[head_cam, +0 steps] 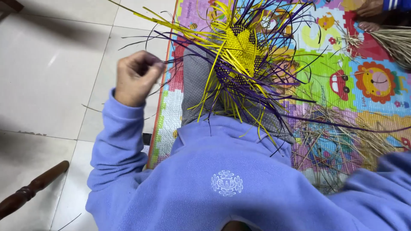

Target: A person is weaving a circular object using yellow, purple, and black flexible strips while sitting on a floor mat.

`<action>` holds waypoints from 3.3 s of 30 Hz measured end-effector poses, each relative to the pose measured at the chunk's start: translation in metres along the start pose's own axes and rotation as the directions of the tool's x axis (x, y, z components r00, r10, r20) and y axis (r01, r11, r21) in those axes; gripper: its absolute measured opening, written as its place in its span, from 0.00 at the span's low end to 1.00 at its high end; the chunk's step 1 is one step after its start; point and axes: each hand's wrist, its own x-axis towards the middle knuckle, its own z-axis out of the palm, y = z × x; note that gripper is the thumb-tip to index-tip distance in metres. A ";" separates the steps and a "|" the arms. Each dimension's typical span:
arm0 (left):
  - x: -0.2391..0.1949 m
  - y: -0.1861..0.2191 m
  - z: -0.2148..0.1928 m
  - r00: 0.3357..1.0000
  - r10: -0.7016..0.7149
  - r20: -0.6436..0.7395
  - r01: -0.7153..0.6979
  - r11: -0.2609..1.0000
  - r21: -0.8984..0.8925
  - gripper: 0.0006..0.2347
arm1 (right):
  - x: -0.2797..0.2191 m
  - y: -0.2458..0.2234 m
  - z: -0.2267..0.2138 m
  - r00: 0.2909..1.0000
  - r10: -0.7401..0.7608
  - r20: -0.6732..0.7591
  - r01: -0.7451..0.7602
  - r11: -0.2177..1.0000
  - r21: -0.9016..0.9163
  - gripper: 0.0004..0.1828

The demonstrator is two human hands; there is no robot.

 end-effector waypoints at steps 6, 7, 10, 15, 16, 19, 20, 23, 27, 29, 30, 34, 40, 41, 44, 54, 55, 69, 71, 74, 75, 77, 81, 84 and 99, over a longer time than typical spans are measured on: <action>-0.003 0.070 0.047 0.941 0.106 0.321 -0.078 0.992 -0.097 0.01 | 0.031 -0.032 0.026 0.998 0.066 -0.018 -0.067 0.996 -0.058 0.14; -0.005 0.078 0.052 0.940 0.114 0.323 -0.097 0.993 -0.067 0.01 | 0.045 -0.041 0.039 0.991 0.089 0.102 -0.092 0.995 0.029 0.15; -0.009 0.099 0.066 0.915 0.268 0.301 -0.294 0.955 0.045 0.02 | 0.060 -0.037 0.076 0.931 0.096 0.353 -0.229 0.906 0.356 0.16; -0.003 0.085 0.074 0.656 0.708 0.262 -0.754 0.618 0.222 0.02 | 0.047 -0.017 0.109 0.859 0.057 0.509 -0.489 0.386 0.782 0.17; -0.002 0.085 0.074 0.599 0.756 0.263 -0.800 0.550 0.239 0.02 | 0.046 -0.016 0.107 0.857 0.014 0.515 -0.479 0.392 0.786 0.17; -0.002 0.087 0.074 0.514 0.816 0.263 -0.851 0.449 0.270 0.03 | 0.043 -0.018 0.105 0.851 -0.036 0.524 -0.461 0.426 0.778 0.16; -0.002 0.088 0.074 0.489 0.833 0.260 -0.863 0.417 0.285 0.04 | 0.041 -0.020 0.105 0.849 -0.042 0.527 -0.453 0.456 0.766 0.15; -0.005 0.090 0.074 0.429 0.858 0.281 -0.893 0.356 0.276 0.05 | 0.033 -0.018 0.110 0.846 -0.015 0.533 -0.462 0.478 0.747 0.15; -0.006 0.088 0.074 0.376 0.890 0.258 -0.915 0.313 0.255 0.04 | 0.025 -0.017 0.104 0.866 0.035 0.499 -0.462 0.437 0.772 0.12; -0.007 0.087 0.074 0.342 0.911 0.231 -0.926 0.284 0.250 0.04 | 0.024 -0.026 0.098 0.868 0.060 0.493 -0.461 0.468 0.754 0.14; -0.008 0.090 0.075 0.341 0.911 0.231 -0.926 0.284 0.248 0.04 | 0.027 -0.033 0.096 0.868 0.061 0.493 -0.461 0.468 0.754 0.14; -0.014 0.096 0.084 0.305 0.923 0.232 -0.943 0.259 0.210 0.03 | 0.026 -0.050 0.093 0.843 0.029 0.537 -0.479 0.493 0.726 0.14; -0.016 0.091 0.092 0.325 0.914 0.244 -0.941 0.288 0.177 0.03 | 0.017 -0.045 0.085 0.869 0.091 0.486 -0.457 0.525 0.718 0.09; -0.016 0.090 0.092 0.352 0.899 0.261 -0.934 0.317 0.167 0.02 | 0.018 -0.047 0.081 0.877 0.090 0.471 -0.430 0.585 0.688 0.11; -0.019 0.095 0.095 0.616 0.672 0.410 -0.738 0.675 0.002 0.08 | 0.028 -0.043 0.055 0.882 0.158 0.444 -0.270 0.942 0.200 0.08; -0.020 0.086 0.100 0.757 0.541 0.366 -0.653 0.609 0.451 0.09 | 0.051 -0.014 0.018 0.968 0.167 0.187 -0.120 0.964 -0.238 0.06; -0.020 0.081 0.099 0.781 0.517 0.350 -0.623 0.607 0.494 0.09 | 0.053 -0.012 0.020 0.969 0.181 0.168 -0.146 0.969 -0.200 0.07; 0.007 0.060 0.089 0.819 0.232 0.524 -0.375 0.908 0.184 0.14 | 0.055 0.007 0.064 0.930 0.195 0.311 -0.210 0.977 0.015 0.05; 0.013 0.066 0.089 0.795 0.285 0.535 -0.404 0.907 0.118 0.12 | 0.057 0.006 0.066 0.924 0.194 0.331 -0.211 0.977 0.018 0.06; 0.020 0.062 0.099 0.779 0.168 0.604 -0.229 0.973 0.025 0.10 | 0.057 0.006 0.070 0.932 0.187 0.310 -0.194 0.981 -0.008 0.06; 0.024 0.057 0.103 0.780 0.168 0.603 -0.229 0.973 0.026 0.10 | 0.058 0.005 0.070 0.933 0.186 0.310 -0.193 0.981 -0.007 0.06; 0.032 0.046 0.109 0.680 0.113 0.725 -0.099 0.993 -0.063 0.13 | 0.058 0.004 0.072 0.930 0.182 0.321 -0.189 0.982 -0.007 0.05; 0.038 0.022 0.121 0.612 -0.045 0.789 0.200 0.975 -0.100 0.11 | 0.059 0.003 0.074 0.928 0.183 0.324 -0.165 0.983 -0.080 0.07; 0.038 0.021 0.122 0.590 0.001 0.807 0.235 0.957 -0.172 0.08 | 0.058 -0.001 0.077 0.933 0.193 0.303 -0.168 0.980 -0.107 0.07; 0.048 0.032 0.084 0.509 -0.131 0.850 -0.096 0.973 0.208 0.04 | 0.059 0.000 0.083 0.950 0.178 0.259 -0.152 0.982 -0.114 0.06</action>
